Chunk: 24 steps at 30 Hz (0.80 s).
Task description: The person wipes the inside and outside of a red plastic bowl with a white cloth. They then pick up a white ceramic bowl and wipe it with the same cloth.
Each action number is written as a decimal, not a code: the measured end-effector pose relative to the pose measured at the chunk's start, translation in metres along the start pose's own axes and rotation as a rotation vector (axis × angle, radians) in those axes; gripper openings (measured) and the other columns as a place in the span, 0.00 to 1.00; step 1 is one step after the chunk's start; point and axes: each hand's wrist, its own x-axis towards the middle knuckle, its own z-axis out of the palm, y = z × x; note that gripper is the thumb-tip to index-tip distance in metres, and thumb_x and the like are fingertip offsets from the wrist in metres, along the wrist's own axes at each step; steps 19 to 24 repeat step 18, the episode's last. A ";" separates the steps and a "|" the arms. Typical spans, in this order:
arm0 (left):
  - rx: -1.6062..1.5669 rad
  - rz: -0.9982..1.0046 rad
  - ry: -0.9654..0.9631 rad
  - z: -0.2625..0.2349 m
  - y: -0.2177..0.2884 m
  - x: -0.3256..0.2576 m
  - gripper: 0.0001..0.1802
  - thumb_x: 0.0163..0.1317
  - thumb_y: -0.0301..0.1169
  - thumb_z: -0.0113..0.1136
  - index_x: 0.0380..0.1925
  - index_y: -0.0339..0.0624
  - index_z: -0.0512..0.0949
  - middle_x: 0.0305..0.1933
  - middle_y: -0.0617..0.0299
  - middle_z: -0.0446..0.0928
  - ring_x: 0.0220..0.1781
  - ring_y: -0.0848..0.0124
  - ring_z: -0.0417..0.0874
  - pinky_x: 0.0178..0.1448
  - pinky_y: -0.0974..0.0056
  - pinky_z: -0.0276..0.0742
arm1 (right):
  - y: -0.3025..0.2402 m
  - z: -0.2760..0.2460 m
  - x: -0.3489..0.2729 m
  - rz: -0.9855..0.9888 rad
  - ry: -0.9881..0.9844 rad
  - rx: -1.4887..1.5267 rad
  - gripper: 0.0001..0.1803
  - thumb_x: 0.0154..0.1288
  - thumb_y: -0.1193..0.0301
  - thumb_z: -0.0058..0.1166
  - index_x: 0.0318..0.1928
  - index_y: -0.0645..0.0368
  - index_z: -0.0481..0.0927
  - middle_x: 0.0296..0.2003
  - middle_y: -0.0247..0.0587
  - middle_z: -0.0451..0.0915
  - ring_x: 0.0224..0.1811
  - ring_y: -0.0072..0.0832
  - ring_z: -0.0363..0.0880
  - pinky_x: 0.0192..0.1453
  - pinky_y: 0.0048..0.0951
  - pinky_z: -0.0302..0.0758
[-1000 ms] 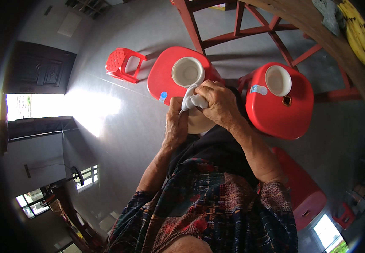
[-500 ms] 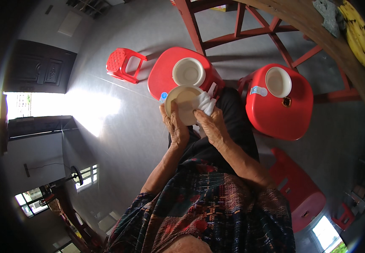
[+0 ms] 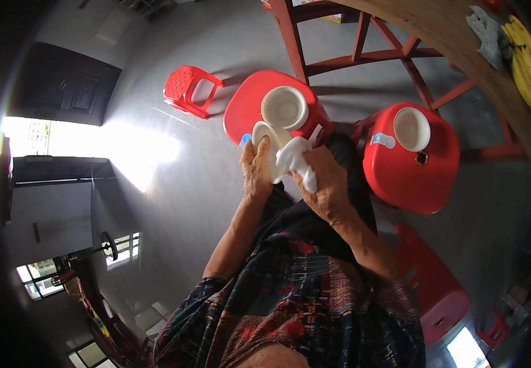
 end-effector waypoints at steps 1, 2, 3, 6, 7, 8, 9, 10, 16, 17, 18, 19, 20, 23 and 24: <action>0.007 0.058 -0.082 -0.003 -0.011 0.001 0.13 0.68 0.36 0.52 0.40 0.36 0.73 0.37 0.61 0.78 0.35 0.74 0.79 0.36 0.68 0.76 | -0.001 0.002 0.000 -0.135 0.008 -0.056 0.15 0.50 0.78 0.62 0.40 0.63 0.75 0.33 0.48 0.75 0.32 0.41 0.78 0.34 0.33 0.76; 0.007 0.113 -0.171 0.000 -0.015 0.001 0.13 0.68 0.37 0.53 0.41 0.36 0.73 0.37 0.61 0.78 0.35 0.74 0.79 0.37 0.69 0.76 | -0.001 0.004 -0.004 -0.162 0.003 -0.084 0.18 0.49 0.78 0.62 0.43 0.63 0.76 0.38 0.48 0.75 0.36 0.41 0.76 0.37 0.33 0.76; -0.011 0.122 -0.232 0.001 -0.018 -0.002 0.14 0.66 0.37 0.55 0.43 0.37 0.73 0.37 0.61 0.78 0.35 0.75 0.79 0.38 0.69 0.76 | -0.003 0.006 -0.004 -0.213 0.029 -0.105 0.18 0.49 0.77 0.62 0.43 0.63 0.75 0.39 0.48 0.74 0.37 0.41 0.76 0.38 0.34 0.76; -0.176 0.057 -0.402 0.005 -0.014 -0.011 0.18 0.62 0.36 0.60 0.47 0.38 0.72 0.38 0.61 0.78 0.37 0.76 0.79 0.39 0.70 0.77 | -0.006 0.015 -0.005 -0.334 0.064 -0.126 0.20 0.50 0.74 0.62 0.46 0.62 0.75 0.45 0.50 0.73 0.42 0.44 0.73 0.46 0.38 0.73; -0.307 -0.028 -0.449 0.005 -0.014 -0.012 0.19 0.61 0.36 0.62 0.48 0.38 0.72 0.38 0.61 0.78 0.37 0.76 0.80 0.39 0.70 0.77 | -0.008 0.014 -0.002 -0.332 0.049 -0.145 0.20 0.50 0.74 0.62 0.46 0.62 0.74 0.46 0.50 0.73 0.43 0.45 0.73 0.47 0.39 0.73; -0.085 0.093 -0.498 0.003 -0.011 -0.011 0.20 0.60 0.35 0.63 0.48 0.38 0.72 0.38 0.63 0.78 0.37 0.77 0.79 0.39 0.71 0.77 | -0.011 0.010 0.003 -0.329 0.034 -0.167 0.21 0.51 0.74 0.61 0.47 0.62 0.74 0.46 0.50 0.73 0.44 0.45 0.72 0.49 0.39 0.72; 0.131 0.225 -0.524 0.002 -0.008 -0.009 0.21 0.58 0.34 0.64 0.49 0.38 0.72 0.38 0.64 0.78 0.37 0.79 0.79 0.39 0.72 0.77 | -0.015 0.007 0.009 -0.325 0.019 -0.189 0.21 0.51 0.74 0.61 0.47 0.62 0.74 0.47 0.50 0.73 0.45 0.46 0.71 0.50 0.40 0.71; 0.052 0.088 -0.541 0.000 -0.004 -0.013 0.20 0.58 0.33 0.64 0.48 0.38 0.72 0.38 0.65 0.78 0.38 0.80 0.79 0.39 0.73 0.76 | -0.019 0.004 0.016 -0.273 -0.009 -0.173 0.21 0.53 0.73 0.59 0.49 0.61 0.73 0.49 0.50 0.72 0.50 0.45 0.69 0.54 0.40 0.68; 0.217 0.219 -0.672 0.000 0.015 -0.024 0.17 0.60 0.29 0.61 0.49 0.38 0.72 0.36 0.67 0.78 0.35 0.82 0.77 0.36 0.75 0.76 | 0.000 -0.004 0.041 0.481 -0.183 0.551 0.14 0.66 0.69 0.51 0.50 0.62 0.74 0.37 0.36 0.78 0.39 0.21 0.75 0.44 0.24 0.72; 0.252 0.129 -0.692 -0.002 0.015 -0.024 0.22 0.55 0.31 0.66 0.50 0.39 0.72 0.39 0.63 0.79 0.38 0.74 0.80 0.40 0.69 0.77 | 0.002 -0.006 0.044 0.590 -0.208 0.606 0.14 0.66 0.69 0.51 0.49 0.62 0.75 0.37 0.35 0.79 0.39 0.21 0.76 0.44 0.23 0.72; 0.252 0.131 -0.692 -0.002 0.015 -0.024 0.22 0.55 0.31 0.66 0.50 0.39 0.72 0.39 0.63 0.79 0.38 0.74 0.80 0.40 0.69 0.77 | 0.002 -0.006 0.044 0.589 -0.209 0.606 0.14 0.66 0.69 0.51 0.49 0.62 0.75 0.37 0.35 0.79 0.39 0.21 0.76 0.44 0.23 0.72; 0.252 0.131 -0.692 -0.002 0.015 -0.024 0.22 0.55 0.31 0.66 0.50 0.39 0.72 0.39 0.63 0.79 0.38 0.74 0.80 0.40 0.69 0.77 | 0.002 -0.006 0.044 0.589 -0.209 0.606 0.14 0.66 0.69 0.51 0.49 0.62 0.75 0.37 0.35 0.79 0.39 0.21 0.76 0.44 0.23 0.72; 0.252 0.131 -0.692 -0.002 0.015 -0.024 0.22 0.55 0.31 0.66 0.50 0.39 0.72 0.39 0.63 0.79 0.38 0.74 0.80 0.40 0.69 0.77 | 0.002 -0.006 0.044 0.589 -0.209 0.606 0.14 0.66 0.69 0.51 0.49 0.62 0.75 0.37 0.35 0.79 0.39 0.21 0.76 0.44 0.23 0.72; 0.252 0.131 -0.692 -0.002 0.015 -0.024 0.22 0.55 0.31 0.66 0.50 0.39 0.72 0.39 0.63 0.79 0.38 0.74 0.80 0.40 0.69 0.77 | 0.002 -0.006 0.044 0.589 -0.209 0.606 0.14 0.66 0.69 0.51 0.49 0.62 0.75 0.37 0.35 0.79 0.39 0.21 0.76 0.44 0.23 0.72; 0.252 0.131 -0.692 -0.002 0.015 -0.024 0.22 0.55 0.31 0.66 0.50 0.39 0.72 0.39 0.63 0.79 0.38 0.74 0.80 0.40 0.69 0.77 | 0.002 -0.006 0.044 0.589 -0.209 0.606 0.14 0.66 0.69 0.51 0.49 0.62 0.75 0.37 0.35 0.79 0.39 0.21 0.76 0.44 0.23 0.72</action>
